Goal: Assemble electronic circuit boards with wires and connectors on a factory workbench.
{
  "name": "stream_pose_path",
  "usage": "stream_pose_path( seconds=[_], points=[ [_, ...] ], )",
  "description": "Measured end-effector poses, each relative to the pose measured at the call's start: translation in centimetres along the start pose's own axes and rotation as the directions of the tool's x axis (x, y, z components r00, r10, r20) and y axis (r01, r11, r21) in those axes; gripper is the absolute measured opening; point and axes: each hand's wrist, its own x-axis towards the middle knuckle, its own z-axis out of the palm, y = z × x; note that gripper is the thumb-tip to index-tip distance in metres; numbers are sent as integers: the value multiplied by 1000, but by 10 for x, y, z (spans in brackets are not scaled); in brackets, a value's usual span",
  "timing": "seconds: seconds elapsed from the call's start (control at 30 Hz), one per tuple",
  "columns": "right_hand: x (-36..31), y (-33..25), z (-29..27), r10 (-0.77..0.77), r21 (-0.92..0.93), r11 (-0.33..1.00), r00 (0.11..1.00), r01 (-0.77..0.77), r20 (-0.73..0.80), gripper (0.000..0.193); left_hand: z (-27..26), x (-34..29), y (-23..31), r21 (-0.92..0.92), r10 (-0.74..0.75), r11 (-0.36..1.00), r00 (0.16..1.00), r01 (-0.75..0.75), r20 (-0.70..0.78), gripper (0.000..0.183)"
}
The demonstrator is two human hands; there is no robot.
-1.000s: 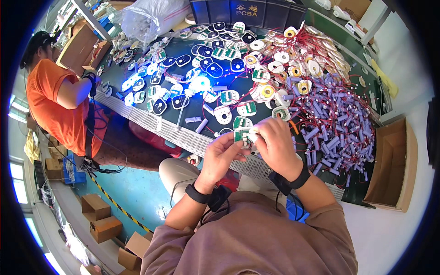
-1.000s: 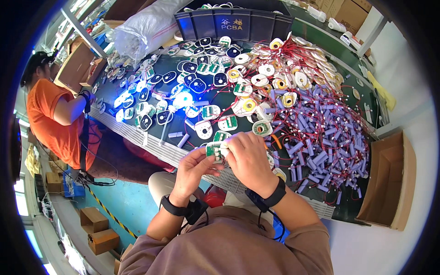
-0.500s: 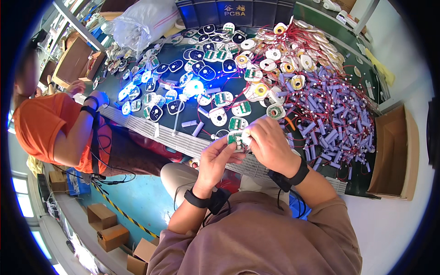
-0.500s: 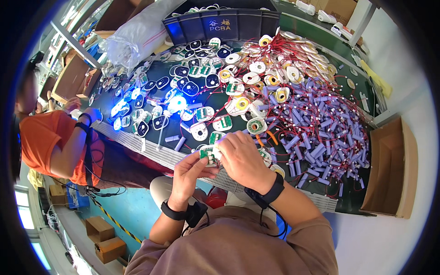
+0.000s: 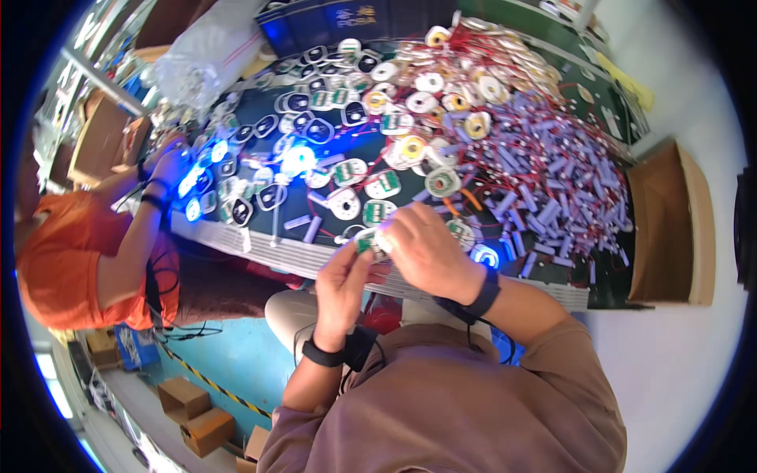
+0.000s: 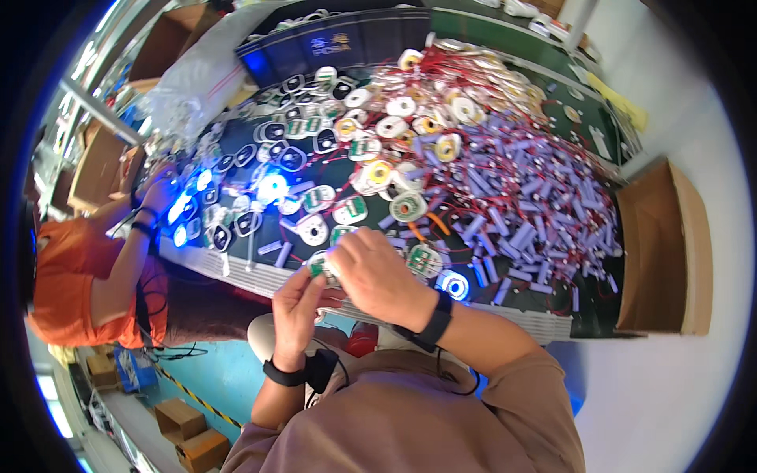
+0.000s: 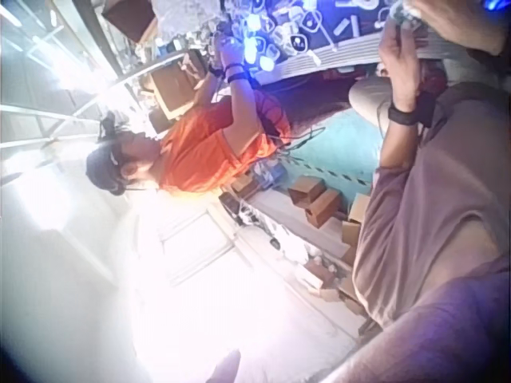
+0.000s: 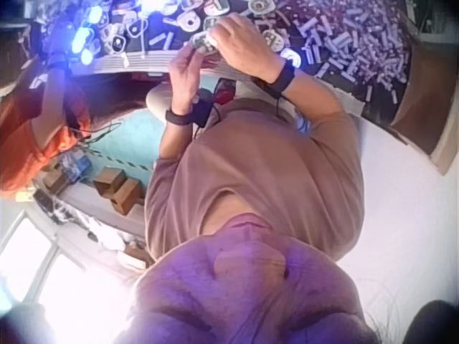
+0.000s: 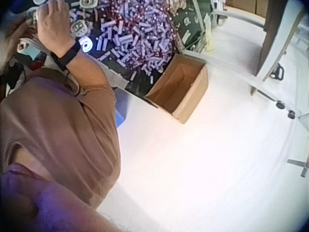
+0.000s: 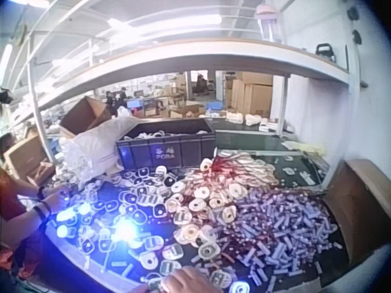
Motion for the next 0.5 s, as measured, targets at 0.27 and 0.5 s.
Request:
stream_pose_path(
  seconds=[0.27,0.5],
  points=[
    [-36,3,10,212,359,919,972,-161,-107,32,-3,-2,9,37,52,998,999,-52,-4,24],
    [-93,32,-14,313,-124,946,944,-300,108,37,-4,-5,20,-32,116,993,993,-116,-13,24]
  ],
)
